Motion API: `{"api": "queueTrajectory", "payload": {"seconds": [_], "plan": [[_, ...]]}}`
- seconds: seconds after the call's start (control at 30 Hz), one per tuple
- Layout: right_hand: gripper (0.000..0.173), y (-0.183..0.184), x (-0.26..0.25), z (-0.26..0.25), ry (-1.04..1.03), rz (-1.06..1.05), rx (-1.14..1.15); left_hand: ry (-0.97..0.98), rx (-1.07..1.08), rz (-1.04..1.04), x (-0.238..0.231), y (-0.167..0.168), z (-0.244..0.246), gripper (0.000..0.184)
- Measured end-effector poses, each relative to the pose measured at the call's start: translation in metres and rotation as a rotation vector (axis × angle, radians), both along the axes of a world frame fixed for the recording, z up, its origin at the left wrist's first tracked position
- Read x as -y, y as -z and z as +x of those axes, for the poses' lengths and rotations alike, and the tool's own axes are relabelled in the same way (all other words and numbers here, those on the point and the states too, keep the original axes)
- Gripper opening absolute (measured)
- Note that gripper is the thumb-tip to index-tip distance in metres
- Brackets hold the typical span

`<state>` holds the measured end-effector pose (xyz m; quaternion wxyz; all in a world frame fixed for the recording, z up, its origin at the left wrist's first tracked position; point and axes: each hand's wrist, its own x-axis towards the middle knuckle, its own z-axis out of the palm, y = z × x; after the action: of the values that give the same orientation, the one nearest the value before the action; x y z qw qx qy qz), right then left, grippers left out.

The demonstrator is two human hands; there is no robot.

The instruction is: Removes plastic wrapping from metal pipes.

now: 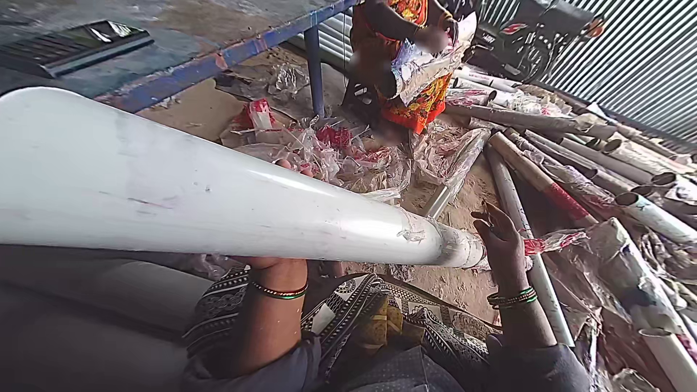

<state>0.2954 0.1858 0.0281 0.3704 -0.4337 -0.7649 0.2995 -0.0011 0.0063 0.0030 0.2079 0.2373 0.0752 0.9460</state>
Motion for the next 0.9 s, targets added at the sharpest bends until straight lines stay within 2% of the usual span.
{"api": "queueTrajectory", "payload": {"seconds": [0.03, 0.1, 0.2, 0.37, 0.47, 0.63, 0.7, 0.73, 0.77, 0.83, 0.9], "plan": [[0.044, -0.002, 0.0, 0.0, -0.014, 0.021, 0.071, 0.041, -0.008, 0.034, 0.0, -0.001, 0.001, 0.083], [0.034, -0.003, 0.002, -0.005, -0.005, 0.079, 0.102, -0.054, 0.037, -0.015, 0.001, -0.005, 0.003, 0.087], [0.023, -0.005, 0.009, -0.012, 0.025, 0.119, 0.048, -0.122, 0.063, -0.067, 0.003, -0.006, 0.001, 0.091], [0.01, -0.002, 0.01, -0.017, 0.068, 0.084, -0.071, -0.063, 0.076, -0.026, 0.002, -0.007, 0.004, 0.082], [0.017, -0.004, 0.011, -0.016, 0.061, 0.086, -0.1, 0.078, -0.004, 0.071, -0.001, 0.001, 0.001, 0.081], [0.023, -0.003, 0.006, -0.014, 0.073, 0.099, 0.018, 0.025, -0.04, 0.041, -0.001, 0.0, 0.0, 0.076], [0.049, -0.003, 0.002, -0.012, 0.013, 0.051, 0.094, 0.005, -0.043, 0.032, -0.001, 0.002, -0.002, 0.075], [0.053, -0.002, 0.002, -0.012, 0.0, 0.045, 0.097, -0.001, -0.044, 0.029, -0.002, 0.003, -0.002, 0.076], [0.048, -0.001, 0.004, -0.013, -0.01, 0.058, 0.078, -0.009, -0.045, 0.027, -0.002, 0.004, -0.003, 0.078], [0.028, -0.001, 0.011, -0.017, -0.05, 0.12, 0.013, -0.014, -0.044, 0.024, -0.002, 0.003, -0.002, 0.079], [0.021, -0.004, 0.024, -0.024, -0.161, 0.18, -0.022, 0.006, -0.03, 0.047, -0.002, 0.003, -0.001, 0.077]]}}
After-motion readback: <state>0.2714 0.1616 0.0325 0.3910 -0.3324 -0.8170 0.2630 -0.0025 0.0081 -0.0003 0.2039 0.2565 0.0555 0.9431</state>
